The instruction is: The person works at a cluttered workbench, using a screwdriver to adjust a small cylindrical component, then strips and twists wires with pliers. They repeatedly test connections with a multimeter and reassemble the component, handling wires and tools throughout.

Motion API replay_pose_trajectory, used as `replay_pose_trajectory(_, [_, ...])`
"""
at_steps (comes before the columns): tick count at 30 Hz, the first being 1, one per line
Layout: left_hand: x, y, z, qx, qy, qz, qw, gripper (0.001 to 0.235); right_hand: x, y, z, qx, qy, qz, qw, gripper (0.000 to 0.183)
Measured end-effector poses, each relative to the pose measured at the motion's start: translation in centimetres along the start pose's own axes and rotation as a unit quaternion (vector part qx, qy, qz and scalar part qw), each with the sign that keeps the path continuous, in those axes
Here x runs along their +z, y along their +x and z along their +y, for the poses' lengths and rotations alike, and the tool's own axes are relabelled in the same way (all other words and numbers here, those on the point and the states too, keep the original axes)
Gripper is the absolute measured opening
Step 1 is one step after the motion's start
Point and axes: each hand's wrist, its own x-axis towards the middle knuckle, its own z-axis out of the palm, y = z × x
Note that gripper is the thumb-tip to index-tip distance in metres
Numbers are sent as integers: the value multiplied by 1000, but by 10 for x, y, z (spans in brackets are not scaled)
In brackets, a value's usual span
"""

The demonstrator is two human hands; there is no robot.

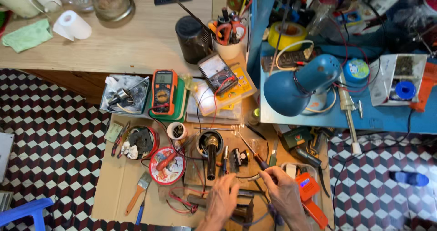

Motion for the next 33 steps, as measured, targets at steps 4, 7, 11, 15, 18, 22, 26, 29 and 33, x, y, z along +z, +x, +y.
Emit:
replay_pose_trajectory(4, [-38, -17, 61, 112, -57, 103, 987, 42, 8, 14, -9, -44, 41, -60, 996, 25])
replay_pose_trajectory(7, [-65, -3, 79, -7, -181, 14, 983, 38, 12, 22, -18, -42, 131, -101, 985, 23])
replay_pose_trajectory(11, [-87, 8, 72, -30, -382, -27, 923, 36, 14, 30, -47, -111, 187, -129, 967, 24])
replay_pose_trajectory(15, [-93, 33, 54, -55, -475, 40, 877, 28, 20, 49, -88, -164, 162, -181, 956, 31])
replay_pose_trajectory(18, [-105, 44, 42, -96, -519, 109, 842, 27, 36, 93, -126, -157, 160, -95, 970, 40])
replay_pose_trajectory(22, [-134, 59, 45, -67, -538, 135, 830, 31, 47, 200, -193, -270, 116, 127, 947, 39])
replay_pose_trajectory(26, [-163, 62, 47, -79, -587, 99, 800, 34, 55, 299, -232, -398, -133, 263, 869, 38])
replay_pose_trajectory(29, [-189, 82, 44, -98, -612, 62, 782, 34, 48, 353, -240, -444, -260, 225, 828, 45])
replay_pose_trajectory(33, [-212, 98, 30, -119, -669, 18, 733, 31, 41, 391, -247, -323, -412, 102, 846, 41])
